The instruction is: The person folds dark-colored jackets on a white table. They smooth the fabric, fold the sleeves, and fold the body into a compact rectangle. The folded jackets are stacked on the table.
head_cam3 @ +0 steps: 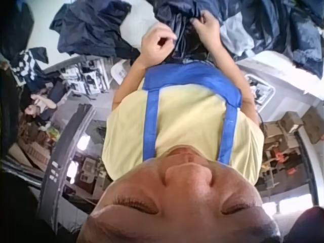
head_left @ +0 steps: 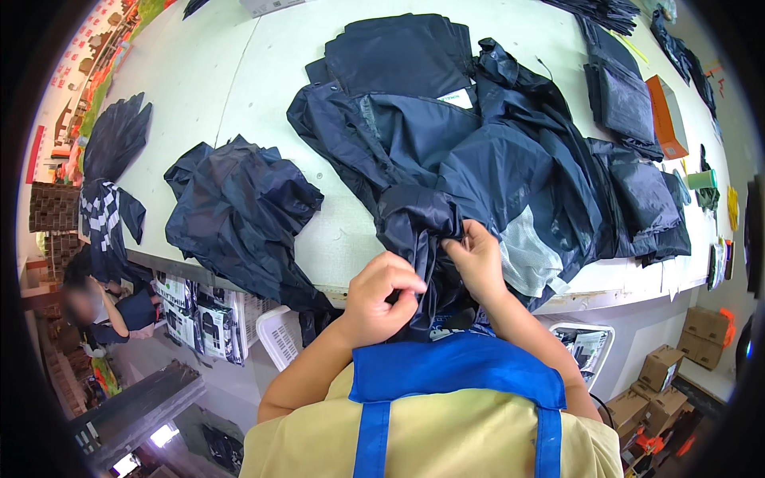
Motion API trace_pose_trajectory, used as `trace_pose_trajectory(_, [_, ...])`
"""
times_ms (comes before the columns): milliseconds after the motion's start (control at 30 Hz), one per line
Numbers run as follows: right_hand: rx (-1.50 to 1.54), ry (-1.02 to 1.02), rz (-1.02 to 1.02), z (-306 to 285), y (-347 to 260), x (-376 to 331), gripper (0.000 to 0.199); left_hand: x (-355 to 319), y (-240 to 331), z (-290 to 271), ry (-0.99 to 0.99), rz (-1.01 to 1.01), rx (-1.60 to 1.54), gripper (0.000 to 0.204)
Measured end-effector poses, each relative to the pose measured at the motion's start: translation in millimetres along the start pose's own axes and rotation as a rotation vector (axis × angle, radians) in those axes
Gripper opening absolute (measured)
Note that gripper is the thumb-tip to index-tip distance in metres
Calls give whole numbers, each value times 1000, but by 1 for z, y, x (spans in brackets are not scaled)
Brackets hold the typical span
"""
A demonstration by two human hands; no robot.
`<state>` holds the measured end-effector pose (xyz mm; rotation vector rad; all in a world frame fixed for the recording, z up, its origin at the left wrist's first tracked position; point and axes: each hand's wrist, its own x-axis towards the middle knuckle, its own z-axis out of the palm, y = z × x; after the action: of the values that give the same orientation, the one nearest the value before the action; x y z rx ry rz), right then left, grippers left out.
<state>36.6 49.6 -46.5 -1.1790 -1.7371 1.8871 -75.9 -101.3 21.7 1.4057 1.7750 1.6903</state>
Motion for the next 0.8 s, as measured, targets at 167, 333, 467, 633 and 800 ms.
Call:
trace_pose_trajectory(167, [531,94,-197,-48,-43,17,21,-17,-10,-42,-4,-166,-375,24])
trace_pose_trajectory(333, [627,-218,-247,-52,-78,-10,10,7,-9,-64,-163,-237,144,33])
trace_pose_trajectory(467, [-110,-477,-860,-45,-98,-25,31,39,26,-54,-30,-60,190,78])
trace_pose_trajectory(633, [-426,-677,-1109,-30,-118,-37,31,50,20,-39,-207,50,394,78])
trace_pose_trajectory(800, [222,-297,-336,-37,-95,-39,28,27,6,-31,-2,146,141,72])
